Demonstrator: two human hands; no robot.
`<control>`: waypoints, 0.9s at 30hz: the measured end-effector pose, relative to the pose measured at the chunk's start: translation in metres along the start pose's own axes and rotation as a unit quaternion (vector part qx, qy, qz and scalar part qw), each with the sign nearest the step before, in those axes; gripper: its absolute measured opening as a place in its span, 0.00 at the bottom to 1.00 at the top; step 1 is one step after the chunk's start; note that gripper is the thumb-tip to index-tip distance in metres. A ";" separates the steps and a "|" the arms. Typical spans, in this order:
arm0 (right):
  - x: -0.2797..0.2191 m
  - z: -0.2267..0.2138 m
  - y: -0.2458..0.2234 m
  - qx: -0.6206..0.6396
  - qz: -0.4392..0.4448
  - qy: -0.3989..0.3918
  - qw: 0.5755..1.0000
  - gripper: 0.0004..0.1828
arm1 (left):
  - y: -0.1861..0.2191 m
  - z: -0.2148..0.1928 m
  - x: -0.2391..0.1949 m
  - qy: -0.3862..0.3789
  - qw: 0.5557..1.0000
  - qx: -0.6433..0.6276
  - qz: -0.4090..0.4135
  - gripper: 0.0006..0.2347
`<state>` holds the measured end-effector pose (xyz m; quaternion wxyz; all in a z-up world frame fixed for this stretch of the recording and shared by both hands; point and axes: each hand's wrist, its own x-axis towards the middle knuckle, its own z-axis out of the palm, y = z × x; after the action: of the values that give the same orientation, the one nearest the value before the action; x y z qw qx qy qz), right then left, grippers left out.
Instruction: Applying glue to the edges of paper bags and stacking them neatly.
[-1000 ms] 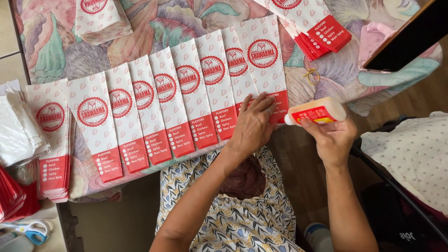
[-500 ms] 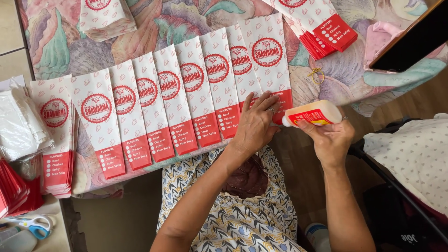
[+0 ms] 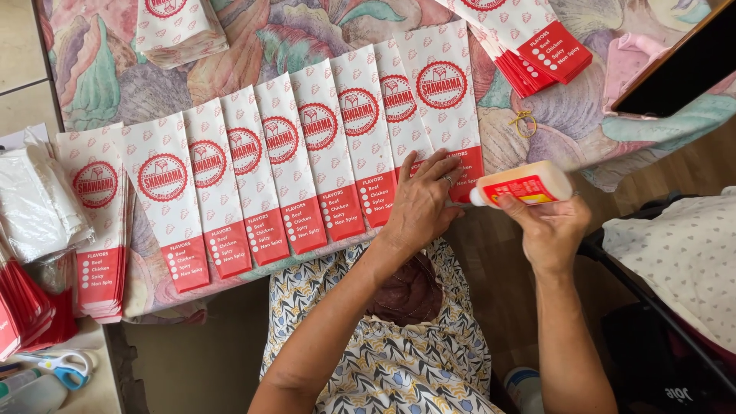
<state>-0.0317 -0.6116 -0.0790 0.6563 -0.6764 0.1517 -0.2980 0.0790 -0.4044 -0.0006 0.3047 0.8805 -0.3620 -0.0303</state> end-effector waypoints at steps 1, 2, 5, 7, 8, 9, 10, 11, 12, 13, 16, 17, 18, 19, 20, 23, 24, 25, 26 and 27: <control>0.003 0.005 -0.023 0.000 0.000 0.000 1.000 0.34 | -0.006 0.007 -0.001 0.000 1.000 0.000 0.000 0.26; 0.007 0.009 -0.045 0.001 0.011 0.026 1.000 0.25 | -0.011 0.013 -0.002 0.027 0.999 0.021 0.030 0.26; 0.012 0.020 -0.093 0.015 0.019 0.045 0.999 0.14 | -0.015 0.022 -0.002 0.074 0.995 0.032 0.056 0.24; 0.011 0.019 -0.098 0.028 0.016 0.039 0.999 0.11 | -0.014 0.025 -0.001 0.093 0.994 0.022 0.054 0.21; 0.010 0.015 -0.090 0.022 0.009 0.056 0.998 0.13 | -0.014 0.026 -0.001 0.109 0.993 0.008 0.047 0.18; 0.009 0.011 -0.083 0.017 0.002 0.073 0.997 0.16 | -0.014 0.027 -0.001 0.125 0.991 -0.006 0.040 0.16; 0.008 0.013 -0.080 0.017 0.001 0.074 0.997 0.16 | -0.014 0.027 0.000 0.124 0.991 -0.006 0.041 0.16; 0.008 0.016 -0.076 0.012 0.004 0.066 0.998 0.16 | -0.014 0.027 0.001 0.128 0.991 -0.015 0.036 0.16; 0.007 0.018 -0.072 0.008 0.007 0.059 0.998 0.17 | -0.013 0.027 0.001 0.131 0.991 -0.024 0.030 0.17; 0.006 0.022 -0.069 0.008 0.007 0.058 0.998 0.17 | -0.013 0.028 0.001 0.131 0.991 -0.024 0.029 0.17; 0.002 0.033 -0.068 0.013 0.014 0.037 0.999 0.22 | -0.013 0.027 0.003 0.143 0.989 -0.035 0.026 0.14; 0.000 0.037 -0.072 -0.005 0.034 0.030 0.999 0.17 | -0.012 0.026 0.003 0.148 0.988 -0.025 0.031 0.10; -0.002 0.042 -0.076 -0.022 0.054 0.022 0.998 0.13 | -0.012 0.025 0.003 0.152 0.988 -0.014 0.036 0.09; 0.000 0.035 -0.072 -0.022 0.054 0.023 0.998 0.13 | -0.012 0.025 0.003 0.152 0.988 -0.014 0.036 0.09; 0.003 0.030 -0.067 -0.001 0.037 0.032 0.999 0.17 | -0.013 0.025 0.003 0.150 0.988 -0.004 0.041 0.10; 0.008 0.016 -0.064 0.014 0.015 0.052 0.998 0.20 | -0.014 0.023 0.003 0.147 0.988 0.008 0.051 0.11; 0.009 0.010 -0.065 0.006 0.009 0.066 0.998 0.19 | -0.013 0.023 0.004 0.144 0.988 0.010 0.057 0.12; 0.009 0.015 -0.066 0.006 0.008 0.066 0.998 0.19 | -0.013 0.022 0.005 0.144 0.988 0.009 0.058 0.12; 0.008 0.020 -0.068 0.022 0.012 0.061 0.998 0.19 | -0.013 0.022 0.006 0.145 0.988 0.010 0.059 0.12; 0.007 0.024 -0.069 0.039 0.015 0.057 0.998 0.20 | -0.013 0.022 0.006 0.146 0.987 0.010 0.060 0.11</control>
<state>-0.0250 -0.5902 -0.0095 0.6771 -0.6298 0.1871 -0.3315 0.0857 -0.4123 -0.0244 0.3467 0.8551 -0.3662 0.1205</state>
